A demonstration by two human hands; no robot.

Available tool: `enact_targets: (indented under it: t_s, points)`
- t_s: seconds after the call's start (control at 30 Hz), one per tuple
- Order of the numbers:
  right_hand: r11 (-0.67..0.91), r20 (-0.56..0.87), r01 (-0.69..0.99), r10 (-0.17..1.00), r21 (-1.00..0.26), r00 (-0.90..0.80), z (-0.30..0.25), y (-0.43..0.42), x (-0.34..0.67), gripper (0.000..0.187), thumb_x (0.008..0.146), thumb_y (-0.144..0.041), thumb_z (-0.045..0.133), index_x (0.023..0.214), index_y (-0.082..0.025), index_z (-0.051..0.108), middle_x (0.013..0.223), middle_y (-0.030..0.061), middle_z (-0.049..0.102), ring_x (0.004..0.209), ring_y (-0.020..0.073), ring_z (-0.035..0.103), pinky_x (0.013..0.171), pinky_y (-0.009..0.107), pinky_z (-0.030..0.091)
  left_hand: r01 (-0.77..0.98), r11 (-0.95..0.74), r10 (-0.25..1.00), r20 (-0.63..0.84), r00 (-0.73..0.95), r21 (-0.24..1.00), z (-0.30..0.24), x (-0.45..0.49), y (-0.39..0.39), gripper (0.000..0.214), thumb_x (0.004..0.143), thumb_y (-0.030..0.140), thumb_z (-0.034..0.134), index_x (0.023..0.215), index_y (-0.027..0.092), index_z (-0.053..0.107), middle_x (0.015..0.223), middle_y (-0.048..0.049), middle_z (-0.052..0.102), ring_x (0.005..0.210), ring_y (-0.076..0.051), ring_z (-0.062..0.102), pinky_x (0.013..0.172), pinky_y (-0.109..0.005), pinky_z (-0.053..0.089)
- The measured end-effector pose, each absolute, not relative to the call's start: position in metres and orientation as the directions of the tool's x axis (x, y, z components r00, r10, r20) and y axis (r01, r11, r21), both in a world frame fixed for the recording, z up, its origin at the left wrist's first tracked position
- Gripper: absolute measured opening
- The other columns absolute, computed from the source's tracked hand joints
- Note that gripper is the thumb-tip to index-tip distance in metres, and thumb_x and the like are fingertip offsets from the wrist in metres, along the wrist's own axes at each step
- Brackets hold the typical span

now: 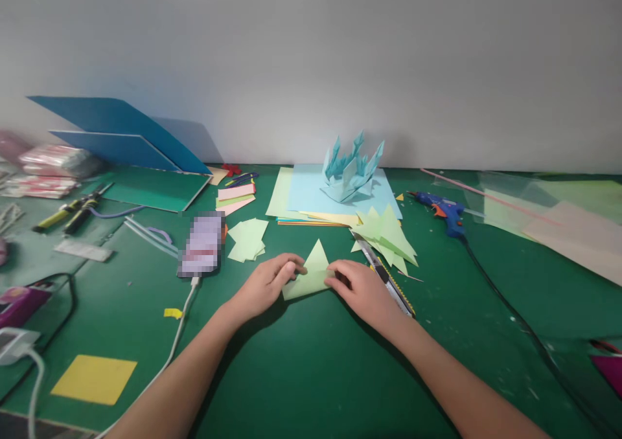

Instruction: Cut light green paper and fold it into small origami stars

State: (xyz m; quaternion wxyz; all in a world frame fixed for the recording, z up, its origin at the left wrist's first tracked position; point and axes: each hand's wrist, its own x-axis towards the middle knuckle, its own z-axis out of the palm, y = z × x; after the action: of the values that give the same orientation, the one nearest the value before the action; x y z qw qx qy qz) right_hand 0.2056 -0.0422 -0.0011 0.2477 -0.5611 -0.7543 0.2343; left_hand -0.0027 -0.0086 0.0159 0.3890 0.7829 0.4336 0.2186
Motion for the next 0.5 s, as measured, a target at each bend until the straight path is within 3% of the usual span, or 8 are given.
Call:
enact_targets:
  t_s: [0.17,0.37,0.5]
  points:
    - [0.229,0.117,0.755,0.973,-0.614,-0.201,-0.005,-0.042,0.202,0.006,0.085,-0.019,0.055,0.089,-0.019,0.059,0.076,0.0024,0.063,0.074,0.0193,0.058,0.065,0.029,0.039,0.601,-0.363,0.856,0.001,0.516,0.712,0.017,0.002,-0.012,0.019,0.081,0.025,0.056,0.098,0.018,0.060,0.095,-0.0040,0.067,0.084,-0.018,0.060,0.075,-0.031,0.048]
    - [0.124,0.030,0.753,0.990,-0.646,-0.138,0.000,-0.039,0.198,0.016,0.083,-0.018,0.059,0.099,-0.019,0.058,0.071,-0.0003,0.062,0.068,0.0179,0.057,0.061,0.027,0.037,0.596,-0.414,0.848,0.055,0.526,0.688,0.009,0.002,-0.010,0.027,0.076,0.008,0.054,0.101,0.018,0.059,0.089,-0.0024,0.065,0.075,-0.014,0.058,0.070,-0.028,0.049]
    - [0.100,0.018,0.747,0.993,-0.658,-0.117,0.001,-0.038,0.197,0.019,0.082,-0.019,0.060,0.101,-0.019,0.056,0.069,-0.0018,0.061,0.065,0.0168,0.056,0.059,0.026,0.036,0.530,-0.508,0.792,0.126,0.598,0.679,0.005,0.000,-0.007,0.028,0.079,0.003,0.050,0.099,0.018,0.062,0.093,-0.0040,0.065,0.083,-0.015,0.059,0.075,-0.029,0.049]
